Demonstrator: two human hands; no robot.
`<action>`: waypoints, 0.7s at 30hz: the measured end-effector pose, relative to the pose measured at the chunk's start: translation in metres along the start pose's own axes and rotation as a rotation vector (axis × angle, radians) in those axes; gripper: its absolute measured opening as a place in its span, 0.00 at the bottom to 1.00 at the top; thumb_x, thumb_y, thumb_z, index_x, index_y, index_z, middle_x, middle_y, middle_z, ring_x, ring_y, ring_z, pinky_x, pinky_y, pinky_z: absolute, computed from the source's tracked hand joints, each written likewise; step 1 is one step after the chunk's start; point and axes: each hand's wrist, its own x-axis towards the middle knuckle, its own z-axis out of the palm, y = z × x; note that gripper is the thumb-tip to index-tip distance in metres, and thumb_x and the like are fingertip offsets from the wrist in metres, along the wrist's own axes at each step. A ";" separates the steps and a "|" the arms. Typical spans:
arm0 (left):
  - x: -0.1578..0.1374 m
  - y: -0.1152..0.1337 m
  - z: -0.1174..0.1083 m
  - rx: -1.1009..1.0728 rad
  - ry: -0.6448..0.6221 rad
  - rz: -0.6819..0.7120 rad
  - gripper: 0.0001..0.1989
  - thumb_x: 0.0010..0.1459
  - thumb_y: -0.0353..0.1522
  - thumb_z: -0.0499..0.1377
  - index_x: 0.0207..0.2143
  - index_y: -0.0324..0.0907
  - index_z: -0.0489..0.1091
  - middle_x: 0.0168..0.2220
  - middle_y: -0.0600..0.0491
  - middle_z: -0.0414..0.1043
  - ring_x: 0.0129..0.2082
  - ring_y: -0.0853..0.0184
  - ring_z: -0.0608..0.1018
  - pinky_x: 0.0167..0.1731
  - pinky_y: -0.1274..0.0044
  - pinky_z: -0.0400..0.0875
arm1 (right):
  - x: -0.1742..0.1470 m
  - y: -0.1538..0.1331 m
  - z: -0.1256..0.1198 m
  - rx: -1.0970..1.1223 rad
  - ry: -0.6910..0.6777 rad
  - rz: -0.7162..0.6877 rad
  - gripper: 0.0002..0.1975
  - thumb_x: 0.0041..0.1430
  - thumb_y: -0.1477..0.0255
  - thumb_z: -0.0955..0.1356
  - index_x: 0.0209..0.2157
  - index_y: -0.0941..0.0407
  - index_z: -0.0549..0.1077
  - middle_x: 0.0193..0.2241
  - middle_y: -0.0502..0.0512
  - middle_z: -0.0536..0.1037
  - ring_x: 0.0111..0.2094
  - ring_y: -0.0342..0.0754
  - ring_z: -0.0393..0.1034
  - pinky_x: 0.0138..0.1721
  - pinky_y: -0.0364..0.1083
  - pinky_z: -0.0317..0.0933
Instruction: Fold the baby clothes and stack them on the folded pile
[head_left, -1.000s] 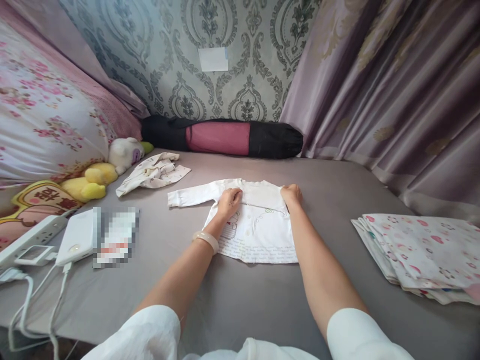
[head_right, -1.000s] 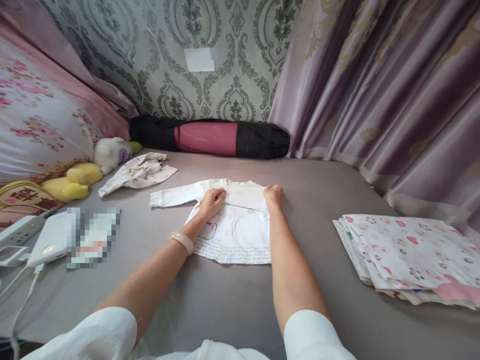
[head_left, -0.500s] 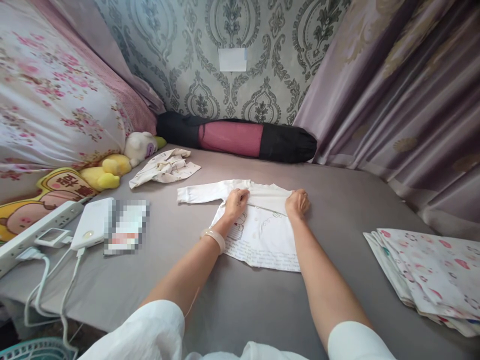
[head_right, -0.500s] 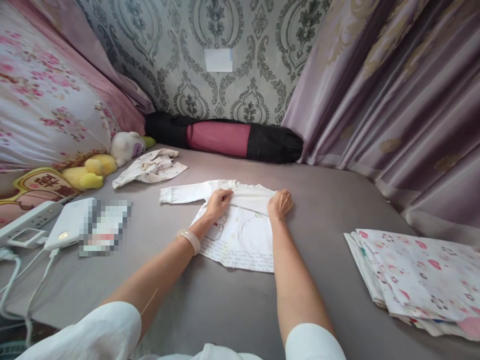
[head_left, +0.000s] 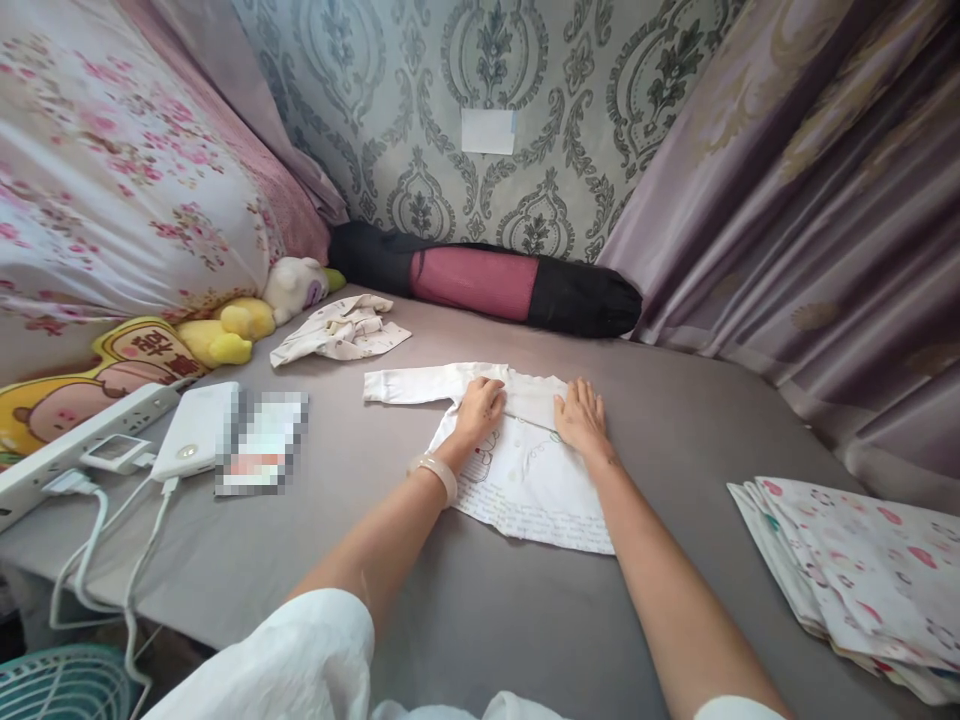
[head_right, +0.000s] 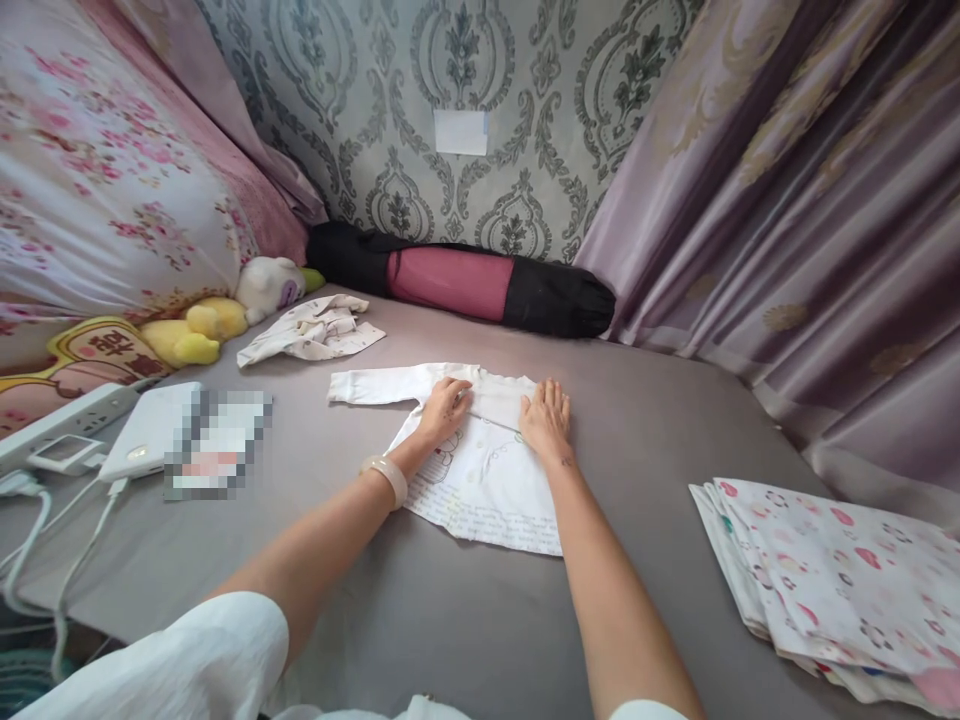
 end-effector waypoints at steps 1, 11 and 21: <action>0.000 0.001 -0.001 0.005 -0.018 -0.003 0.12 0.61 0.30 0.53 0.46 0.42 0.71 0.42 0.46 0.69 0.46 0.59 0.70 0.49 0.68 0.66 | -0.001 -0.003 0.004 0.000 -0.030 0.000 0.30 0.69 0.64 0.53 0.65 0.69 0.53 0.68 0.68 0.49 0.68 0.56 0.39 0.66 0.54 0.34; 0.002 0.002 -0.002 0.066 -0.079 0.037 0.14 0.60 0.27 0.50 0.45 0.42 0.73 0.42 0.48 0.72 0.45 0.61 0.72 0.49 0.71 0.66 | 0.002 -0.004 0.013 -0.003 -0.109 0.067 0.34 0.69 0.61 0.49 0.66 0.70 0.50 0.68 0.65 0.48 0.69 0.55 0.37 0.67 0.53 0.33; 0.001 0.008 -0.003 0.226 -0.107 0.027 0.21 0.62 0.28 0.47 0.55 0.41 0.66 0.53 0.46 0.69 0.50 0.56 0.66 0.53 0.65 0.61 | 0.000 -0.008 0.015 0.002 -0.036 0.158 0.34 0.68 0.61 0.49 0.65 0.71 0.52 0.67 0.67 0.50 0.68 0.57 0.40 0.66 0.54 0.38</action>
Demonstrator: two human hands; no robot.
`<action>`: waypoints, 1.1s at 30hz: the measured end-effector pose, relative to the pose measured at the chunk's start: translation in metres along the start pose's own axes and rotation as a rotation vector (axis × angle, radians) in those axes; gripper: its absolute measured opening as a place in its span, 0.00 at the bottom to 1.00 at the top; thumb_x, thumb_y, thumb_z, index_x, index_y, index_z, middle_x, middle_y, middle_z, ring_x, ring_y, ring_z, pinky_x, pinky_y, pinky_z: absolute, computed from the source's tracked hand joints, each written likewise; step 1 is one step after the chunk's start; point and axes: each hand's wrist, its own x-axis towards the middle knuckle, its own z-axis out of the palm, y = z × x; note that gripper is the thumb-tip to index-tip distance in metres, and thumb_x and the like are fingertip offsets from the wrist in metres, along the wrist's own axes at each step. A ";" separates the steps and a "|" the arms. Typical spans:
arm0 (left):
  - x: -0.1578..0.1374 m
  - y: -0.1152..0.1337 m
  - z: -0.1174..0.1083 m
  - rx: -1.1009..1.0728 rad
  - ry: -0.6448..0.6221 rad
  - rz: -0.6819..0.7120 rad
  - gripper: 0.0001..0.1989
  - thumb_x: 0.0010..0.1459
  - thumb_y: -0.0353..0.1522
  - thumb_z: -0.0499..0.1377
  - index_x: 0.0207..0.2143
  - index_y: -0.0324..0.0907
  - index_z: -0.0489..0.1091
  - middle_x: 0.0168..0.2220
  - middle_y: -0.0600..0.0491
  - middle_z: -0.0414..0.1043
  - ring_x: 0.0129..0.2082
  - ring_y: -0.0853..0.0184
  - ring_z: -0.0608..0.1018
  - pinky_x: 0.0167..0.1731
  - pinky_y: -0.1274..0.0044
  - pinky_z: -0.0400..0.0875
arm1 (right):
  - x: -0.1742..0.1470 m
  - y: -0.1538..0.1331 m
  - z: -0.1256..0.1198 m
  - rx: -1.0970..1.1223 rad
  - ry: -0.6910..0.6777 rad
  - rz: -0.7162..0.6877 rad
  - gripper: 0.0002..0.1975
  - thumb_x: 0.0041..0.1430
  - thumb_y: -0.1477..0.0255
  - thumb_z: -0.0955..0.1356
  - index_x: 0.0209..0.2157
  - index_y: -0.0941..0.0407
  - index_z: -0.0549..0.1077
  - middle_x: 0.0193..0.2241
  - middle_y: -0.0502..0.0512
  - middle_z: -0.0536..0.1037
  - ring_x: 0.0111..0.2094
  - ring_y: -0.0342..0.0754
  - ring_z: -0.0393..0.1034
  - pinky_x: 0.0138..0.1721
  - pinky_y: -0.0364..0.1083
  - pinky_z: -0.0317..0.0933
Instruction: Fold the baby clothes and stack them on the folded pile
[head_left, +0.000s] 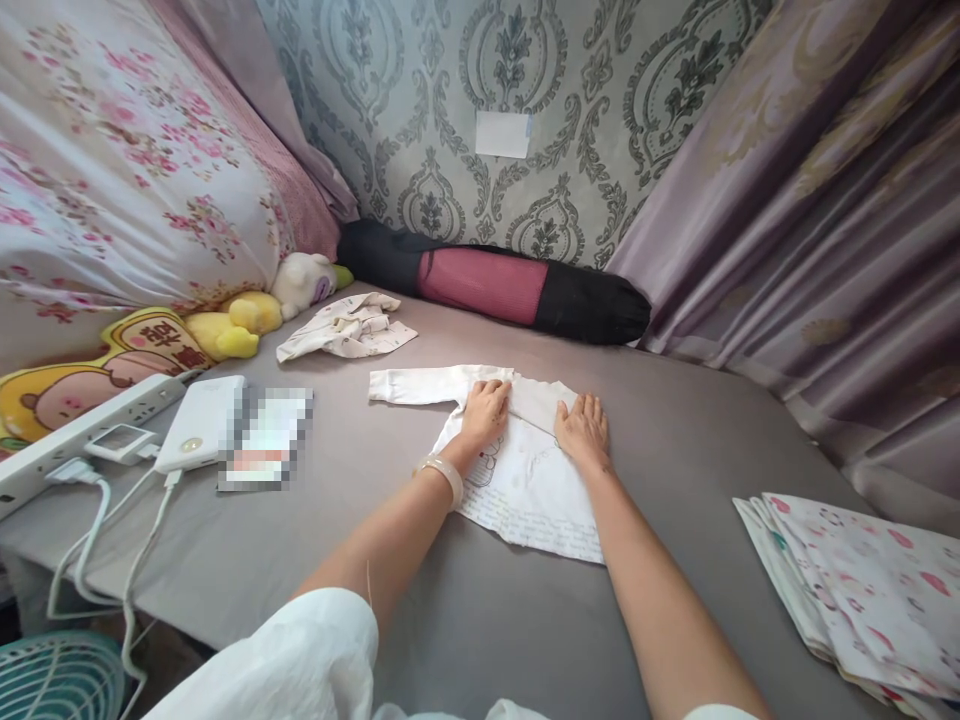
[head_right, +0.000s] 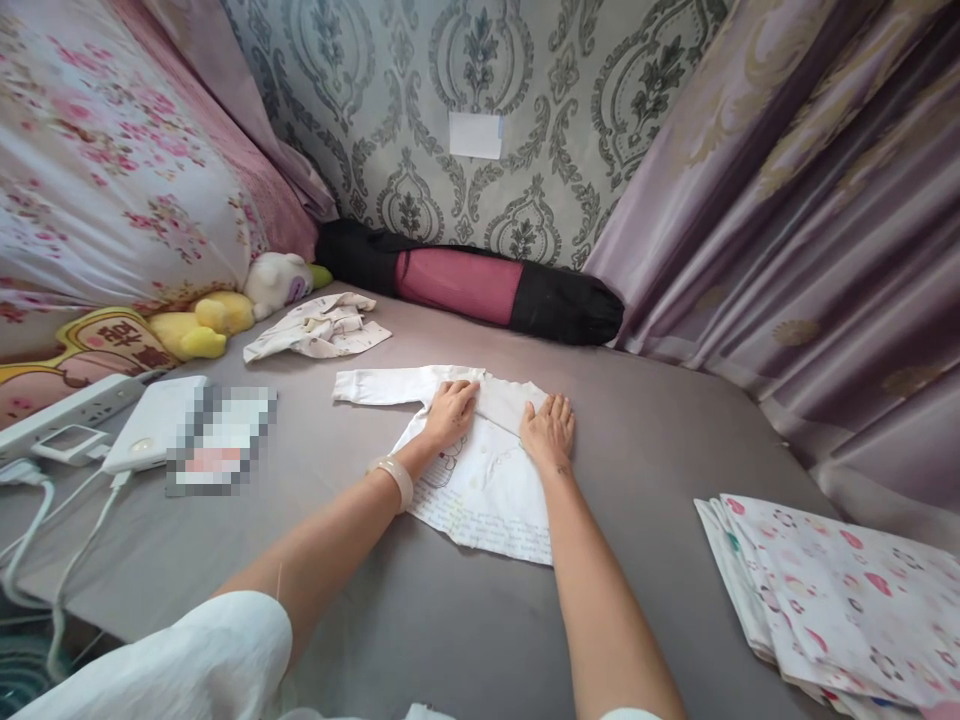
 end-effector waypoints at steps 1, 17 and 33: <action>0.000 0.001 0.000 0.010 -0.006 -0.017 0.21 0.62 0.28 0.47 0.55 0.40 0.66 0.53 0.45 0.68 0.51 0.55 0.66 0.53 0.64 0.61 | 0.000 0.000 -0.001 -0.003 -0.008 0.003 0.34 0.68 0.61 0.49 0.65 0.71 0.52 0.67 0.67 0.50 0.68 0.57 0.40 0.66 0.54 0.38; -0.001 0.001 -0.002 -0.058 0.072 -0.051 0.13 0.57 0.23 0.51 0.38 0.40 0.73 0.42 0.47 0.74 0.44 0.61 0.71 0.49 0.70 0.66 | -0.021 -0.074 -0.004 0.032 -0.121 -0.334 0.30 0.69 0.64 0.47 0.68 0.61 0.49 0.69 0.58 0.45 0.69 0.51 0.35 0.66 0.57 0.32; -0.004 0.003 -0.004 -0.150 0.326 -0.125 0.14 0.53 0.19 0.47 0.34 0.43 0.66 0.37 0.48 0.70 0.42 0.60 0.69 0.46 0.69 0.66 | -0.011 -0.092 -0.011 -0.032 -0.063 -0.441 0.29 0.69 0.68 0.49 0.68 0.64 0.47 0.69 0.61 0.44 0.69 0.52 0.34 0.66 0.56 0.32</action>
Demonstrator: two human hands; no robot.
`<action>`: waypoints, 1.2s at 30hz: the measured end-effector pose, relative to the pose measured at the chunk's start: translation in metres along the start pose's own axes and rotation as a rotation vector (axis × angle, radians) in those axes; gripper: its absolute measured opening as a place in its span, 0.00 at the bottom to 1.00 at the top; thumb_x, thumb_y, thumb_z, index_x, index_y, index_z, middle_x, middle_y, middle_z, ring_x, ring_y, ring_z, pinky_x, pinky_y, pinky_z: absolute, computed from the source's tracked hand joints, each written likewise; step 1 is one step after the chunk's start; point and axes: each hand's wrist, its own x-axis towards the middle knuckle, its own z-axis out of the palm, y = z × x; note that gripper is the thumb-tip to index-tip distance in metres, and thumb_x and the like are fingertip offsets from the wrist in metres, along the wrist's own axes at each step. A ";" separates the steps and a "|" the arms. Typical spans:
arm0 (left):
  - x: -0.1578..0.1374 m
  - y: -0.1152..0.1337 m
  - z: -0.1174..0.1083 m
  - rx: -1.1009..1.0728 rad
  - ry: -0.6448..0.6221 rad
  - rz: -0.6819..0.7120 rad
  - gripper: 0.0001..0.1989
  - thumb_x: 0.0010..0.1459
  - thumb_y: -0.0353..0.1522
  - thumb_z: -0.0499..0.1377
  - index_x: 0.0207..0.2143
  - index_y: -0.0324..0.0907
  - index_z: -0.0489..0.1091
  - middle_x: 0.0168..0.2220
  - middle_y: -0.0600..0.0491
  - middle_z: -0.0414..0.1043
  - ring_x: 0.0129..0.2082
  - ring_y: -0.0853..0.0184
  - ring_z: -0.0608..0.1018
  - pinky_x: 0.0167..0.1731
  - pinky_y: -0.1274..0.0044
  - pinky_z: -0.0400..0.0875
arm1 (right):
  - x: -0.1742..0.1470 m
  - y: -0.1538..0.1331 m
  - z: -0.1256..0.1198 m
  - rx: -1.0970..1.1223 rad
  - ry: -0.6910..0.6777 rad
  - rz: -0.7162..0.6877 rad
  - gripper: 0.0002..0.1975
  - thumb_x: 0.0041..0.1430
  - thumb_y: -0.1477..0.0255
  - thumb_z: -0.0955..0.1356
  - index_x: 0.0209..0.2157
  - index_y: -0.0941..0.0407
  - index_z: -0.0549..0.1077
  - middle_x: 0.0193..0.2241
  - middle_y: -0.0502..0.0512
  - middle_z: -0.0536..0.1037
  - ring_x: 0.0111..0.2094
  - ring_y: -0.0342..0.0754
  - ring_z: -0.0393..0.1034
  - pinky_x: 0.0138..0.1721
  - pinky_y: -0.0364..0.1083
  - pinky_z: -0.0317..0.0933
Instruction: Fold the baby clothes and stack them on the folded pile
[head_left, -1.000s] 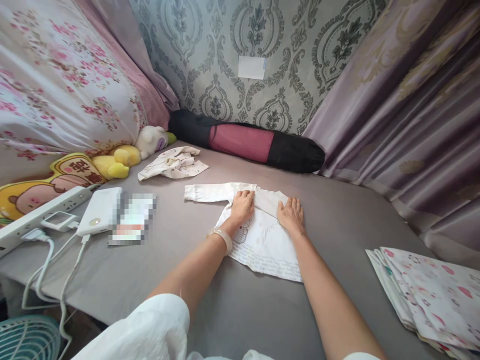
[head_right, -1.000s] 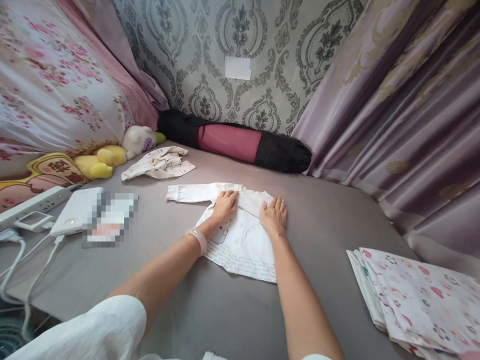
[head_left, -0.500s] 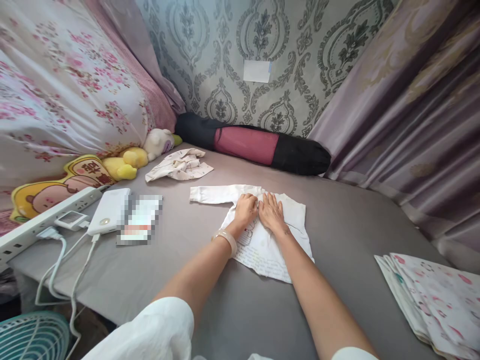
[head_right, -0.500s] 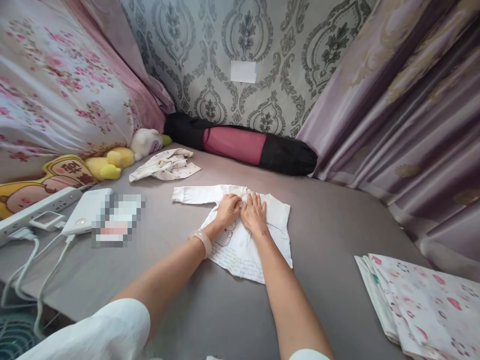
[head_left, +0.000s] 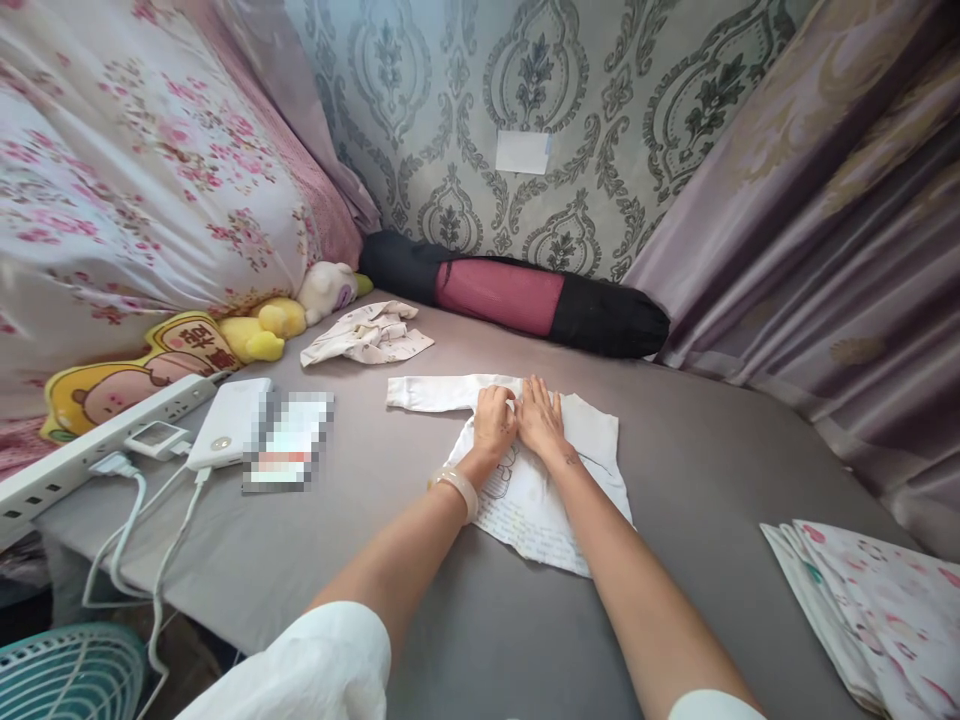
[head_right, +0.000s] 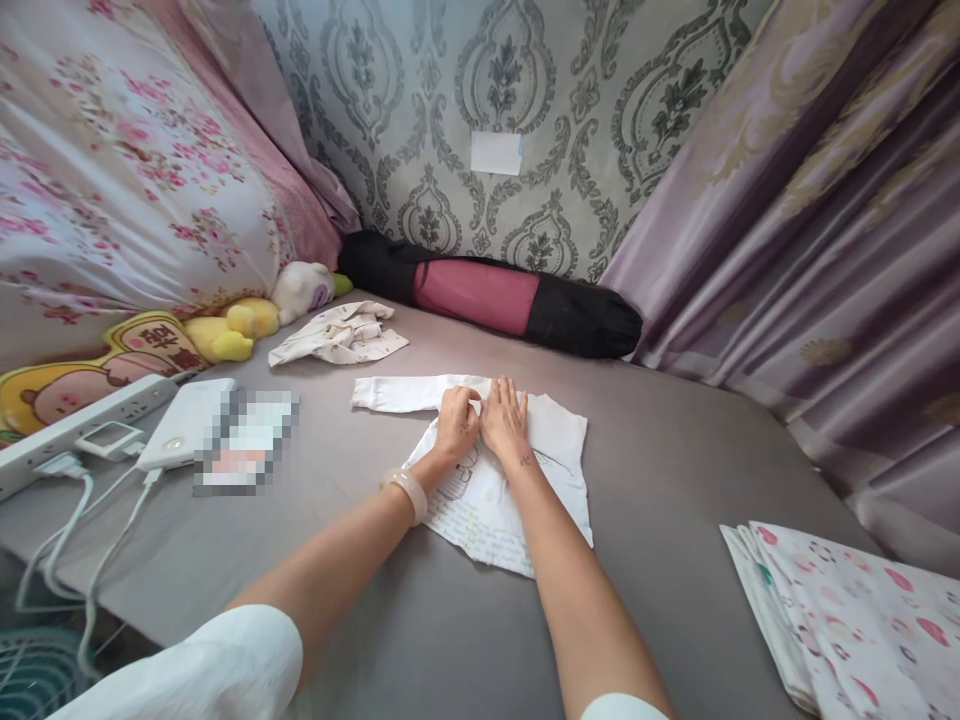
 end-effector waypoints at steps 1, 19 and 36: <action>0.000 0.002 -0.002 0.000 0.014 -0.009 0.13 0.53 0.19 0.47 0.33 0.43 0.65 0.36 0.48 0.69 0.42 0.60 0.68 0.46 0.69 0.66 | 0.003 -0.003 0.000 -0.006 -0.008 -0.026 0.29 0.69 0.68 0.49 0.68 0.64 0.47 0.69 0.61 0.44 0.69 0.52 0.34 0.67 0.56 0.31; 0.000 0.006 -0.009 -0.010 -0.070 -0.071 0.10 0.54 0.22 0.49 0.33 0.42 0.65 0.37 0.47 0.69 0.43 0.60 0.68 0.47 0.68 0.65 | 0.013 -0.011 0.013 -0.036 -0.077 -0.034 0.30 0.67 0.68 0.53 0.68 0.66 0.47 0.69 0.60 0.45 0.69 0.51 0.35 0.66 0.51 0.36; -0.006 -0.064 -0.124 0.322 0.199 -0.588 0.11 0.57 0.31 0.52 0.43 0.41 0.67 0.46 0.41 0.67 0.51 0.50 0.67 0.52 0.62 0.59 | 0.019 -0.028 0.007 0.157 -0.009 -0.026 0.29 0.69 0.67 0.50 0.67 0.63 0.51 0.68 0.59 0.51 0.69 0.50 0.38 0.67 0.53 0.31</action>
